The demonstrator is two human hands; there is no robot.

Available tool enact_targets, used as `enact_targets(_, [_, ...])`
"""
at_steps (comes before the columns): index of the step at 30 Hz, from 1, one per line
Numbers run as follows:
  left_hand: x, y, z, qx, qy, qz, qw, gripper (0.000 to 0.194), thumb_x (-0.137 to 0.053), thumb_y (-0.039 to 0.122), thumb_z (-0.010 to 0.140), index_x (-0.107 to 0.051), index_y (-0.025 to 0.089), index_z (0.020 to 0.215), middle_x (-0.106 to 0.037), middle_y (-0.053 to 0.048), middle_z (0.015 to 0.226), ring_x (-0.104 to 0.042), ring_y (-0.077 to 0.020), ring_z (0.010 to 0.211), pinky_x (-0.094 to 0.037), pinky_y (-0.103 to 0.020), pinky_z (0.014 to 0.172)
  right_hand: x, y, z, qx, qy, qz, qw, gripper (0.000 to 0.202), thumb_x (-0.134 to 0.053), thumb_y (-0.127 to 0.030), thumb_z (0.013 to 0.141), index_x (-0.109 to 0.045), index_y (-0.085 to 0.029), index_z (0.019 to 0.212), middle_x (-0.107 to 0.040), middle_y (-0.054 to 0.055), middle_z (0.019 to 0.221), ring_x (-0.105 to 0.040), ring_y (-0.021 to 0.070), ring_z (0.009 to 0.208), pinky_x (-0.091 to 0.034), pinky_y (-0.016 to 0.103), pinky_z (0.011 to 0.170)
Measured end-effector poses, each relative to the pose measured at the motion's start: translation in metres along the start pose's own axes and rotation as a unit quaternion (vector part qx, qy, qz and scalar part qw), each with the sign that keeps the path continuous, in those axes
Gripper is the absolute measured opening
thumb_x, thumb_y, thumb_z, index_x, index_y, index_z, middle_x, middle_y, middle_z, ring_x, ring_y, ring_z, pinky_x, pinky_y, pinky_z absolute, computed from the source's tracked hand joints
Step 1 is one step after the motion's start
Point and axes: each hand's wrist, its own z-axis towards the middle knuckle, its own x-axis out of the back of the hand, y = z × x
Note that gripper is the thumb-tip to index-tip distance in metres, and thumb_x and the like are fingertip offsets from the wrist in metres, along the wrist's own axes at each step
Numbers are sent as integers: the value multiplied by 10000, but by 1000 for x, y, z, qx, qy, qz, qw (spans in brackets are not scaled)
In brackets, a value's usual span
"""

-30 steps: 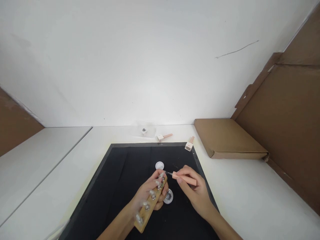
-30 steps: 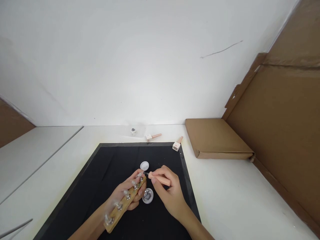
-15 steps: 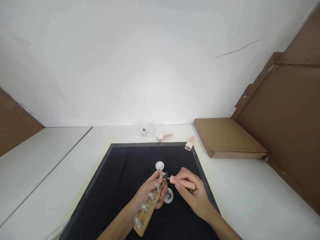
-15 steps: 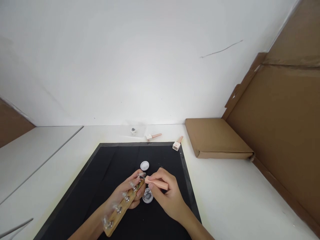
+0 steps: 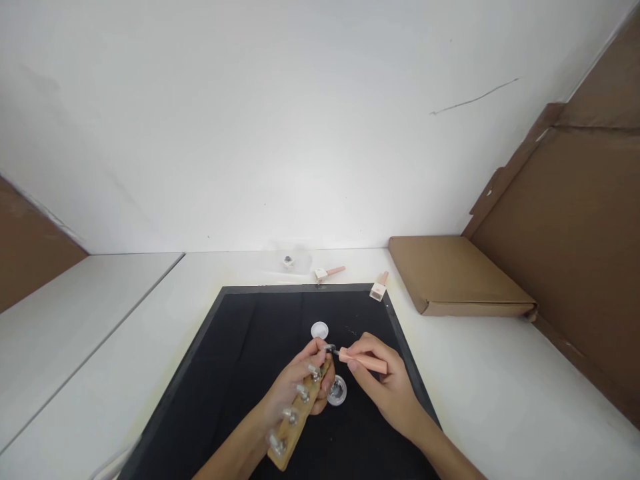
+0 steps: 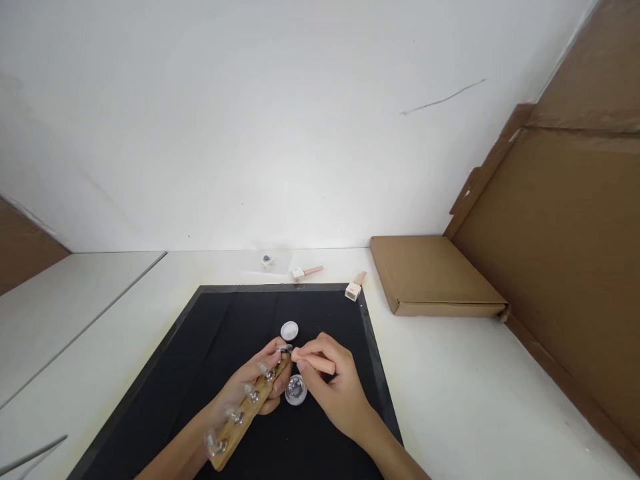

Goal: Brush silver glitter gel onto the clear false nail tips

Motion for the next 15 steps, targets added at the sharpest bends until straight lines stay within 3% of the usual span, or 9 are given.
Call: enact_targets(15, [-4, 5, -3, -6, 13, 17, 1000, 364, -653, 461, 741, -383, 216, 734, -498, 63, 491, -220, -28, 318, -169, -136, 276, -2, 3, -1, -19, 37, 0, 999, 76, -572, -193, 851, -608, -196, 785, -588, 10, 702, -541, 151, 626, -429, 264, 587])
